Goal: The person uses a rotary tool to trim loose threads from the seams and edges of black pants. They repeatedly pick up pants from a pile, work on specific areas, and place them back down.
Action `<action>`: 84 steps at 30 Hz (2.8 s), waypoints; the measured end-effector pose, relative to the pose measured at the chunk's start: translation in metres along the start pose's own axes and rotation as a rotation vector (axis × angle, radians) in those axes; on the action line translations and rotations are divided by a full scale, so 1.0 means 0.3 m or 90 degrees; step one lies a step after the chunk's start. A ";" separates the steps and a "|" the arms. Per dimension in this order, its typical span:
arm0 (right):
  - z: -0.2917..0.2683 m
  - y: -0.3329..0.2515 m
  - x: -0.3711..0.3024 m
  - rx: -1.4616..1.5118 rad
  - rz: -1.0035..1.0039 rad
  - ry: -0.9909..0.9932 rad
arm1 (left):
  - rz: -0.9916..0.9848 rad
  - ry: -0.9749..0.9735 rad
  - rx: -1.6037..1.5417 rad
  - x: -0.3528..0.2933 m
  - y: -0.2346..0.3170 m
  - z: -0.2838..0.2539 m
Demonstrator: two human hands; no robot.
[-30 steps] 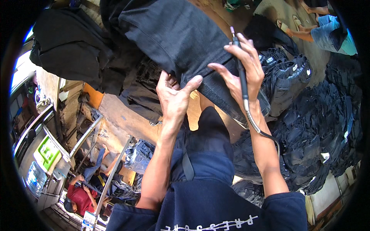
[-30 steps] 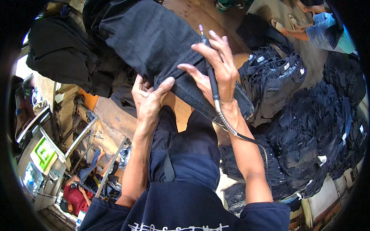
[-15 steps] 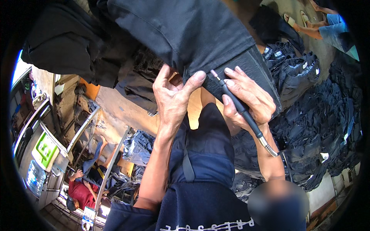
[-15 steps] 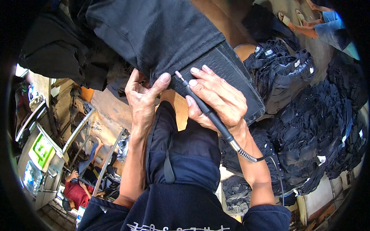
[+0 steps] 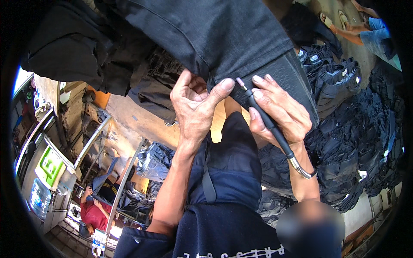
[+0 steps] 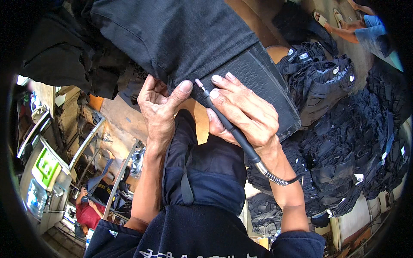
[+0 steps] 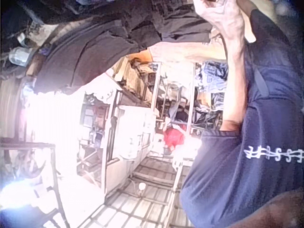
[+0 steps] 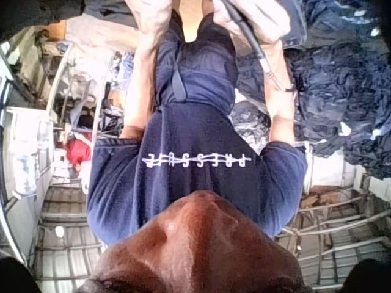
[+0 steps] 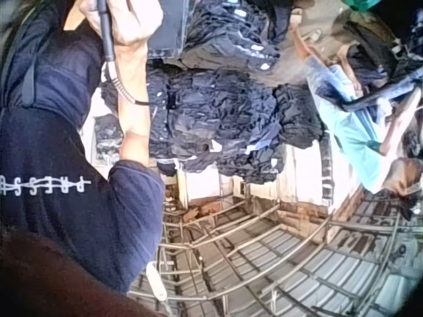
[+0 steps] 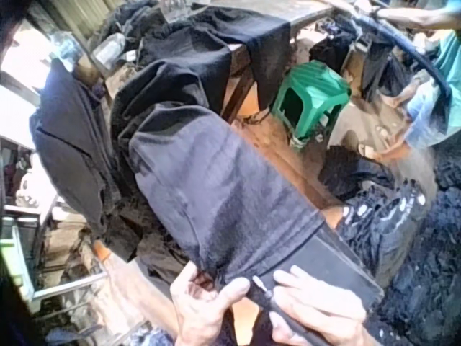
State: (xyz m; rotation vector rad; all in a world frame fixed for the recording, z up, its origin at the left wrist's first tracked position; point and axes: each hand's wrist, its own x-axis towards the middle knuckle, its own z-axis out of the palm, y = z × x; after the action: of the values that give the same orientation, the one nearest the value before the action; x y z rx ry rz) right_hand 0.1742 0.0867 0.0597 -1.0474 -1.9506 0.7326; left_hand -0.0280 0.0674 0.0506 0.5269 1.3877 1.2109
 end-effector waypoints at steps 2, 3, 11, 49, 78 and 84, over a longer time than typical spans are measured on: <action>-0.001 0.000 -0.001 -0.003 0.003 0.002 | -0.002 0.002 -0.009 0.001 -0.001 0.002; -0.002 0.000 -0.001 -0.004 0.008 0.005 | -0.004 0.003 -0.013 0.002 -0.001 0.003; -0.012 -0.002 -0.001 -0.014 0.038 0.024 | -0.017 0.006 -0.010 -0.002 0.004 0.004; -0.017 0.015 -0.015 -0.047 0.057 0.066 | -0.039 -0.014 -0.014 0.004 -0.003 -0.015; -0.004 -0.001 0.012 0.039 0.010 -0.067 | -0.056 -0.026 -0.023 0.006 -0.012 -0.043; -0.004 0.008 0.012 0.063 -0.002 -0.088 | -0.060 -0.033 -0.025 0.005 -0.010 -0.042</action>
State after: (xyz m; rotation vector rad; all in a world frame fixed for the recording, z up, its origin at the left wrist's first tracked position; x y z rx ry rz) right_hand 0.1749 0.0911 0.0597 -0.9565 -2.0091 0.9111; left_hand -0.0391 0.0631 0.0448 0.4569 1.3272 1.1389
